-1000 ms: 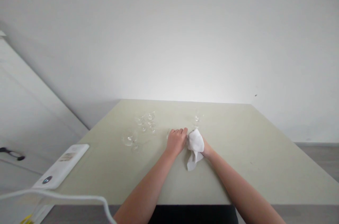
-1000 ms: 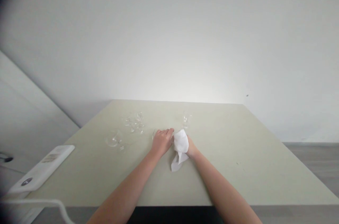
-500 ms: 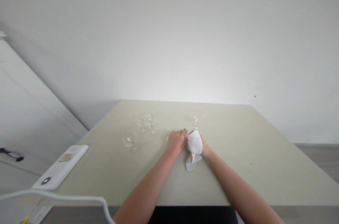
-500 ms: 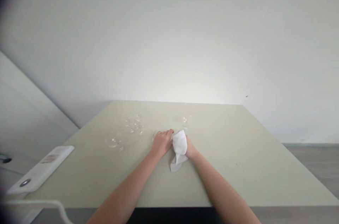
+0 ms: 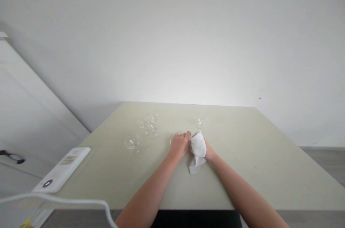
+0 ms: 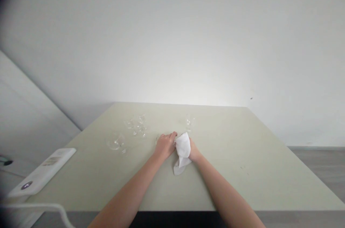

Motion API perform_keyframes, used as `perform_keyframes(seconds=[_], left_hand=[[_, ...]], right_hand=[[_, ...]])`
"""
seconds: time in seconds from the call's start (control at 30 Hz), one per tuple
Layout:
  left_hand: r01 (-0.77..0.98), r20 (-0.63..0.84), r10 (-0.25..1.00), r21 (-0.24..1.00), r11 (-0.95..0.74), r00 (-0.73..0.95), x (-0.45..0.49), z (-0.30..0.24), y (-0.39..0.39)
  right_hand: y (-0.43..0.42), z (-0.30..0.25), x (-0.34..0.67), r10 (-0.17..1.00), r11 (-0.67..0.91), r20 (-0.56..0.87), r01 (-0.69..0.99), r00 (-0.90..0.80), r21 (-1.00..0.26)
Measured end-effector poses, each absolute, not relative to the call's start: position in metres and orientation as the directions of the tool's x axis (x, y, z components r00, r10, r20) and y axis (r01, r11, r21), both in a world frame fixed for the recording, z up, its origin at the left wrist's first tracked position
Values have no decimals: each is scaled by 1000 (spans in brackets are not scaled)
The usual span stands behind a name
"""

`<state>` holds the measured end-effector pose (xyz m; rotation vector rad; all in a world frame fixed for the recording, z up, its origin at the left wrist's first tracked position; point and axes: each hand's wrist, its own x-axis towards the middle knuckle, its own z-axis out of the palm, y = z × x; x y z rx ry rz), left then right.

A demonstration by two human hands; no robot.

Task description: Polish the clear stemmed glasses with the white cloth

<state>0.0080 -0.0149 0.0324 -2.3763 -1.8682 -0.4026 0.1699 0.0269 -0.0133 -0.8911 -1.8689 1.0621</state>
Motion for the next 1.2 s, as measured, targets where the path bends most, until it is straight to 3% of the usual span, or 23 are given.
perform_keyframes(seconds=[0.5,0.7,0.83,0.93,1.07,1.2], left_hand=[[966,214,956,116,-229,201,7,34,-16],[953,380,882,7,-303,278,7,35,-19],[953,384,879,-10,-302,282,6,35,-19],[960,289,921,21,-280,262,5,35,-17],[954,156,953,115,-277,259,2,36,-16],[946,214,936,106,-306,278,1,37,-17]], right_hand=[[14,6,168,831,469,346,212,-436,-857],[17,3,170,863,305,243,74,-443,-949],[20,-3,170,863,264,215,46,-457,-964],[19,-2,170,846,320,234,106,-480,-941],[12,5,168,828,464,360,166,-429,-870],[9,7,166,825,477,370,175,-426,-862]])
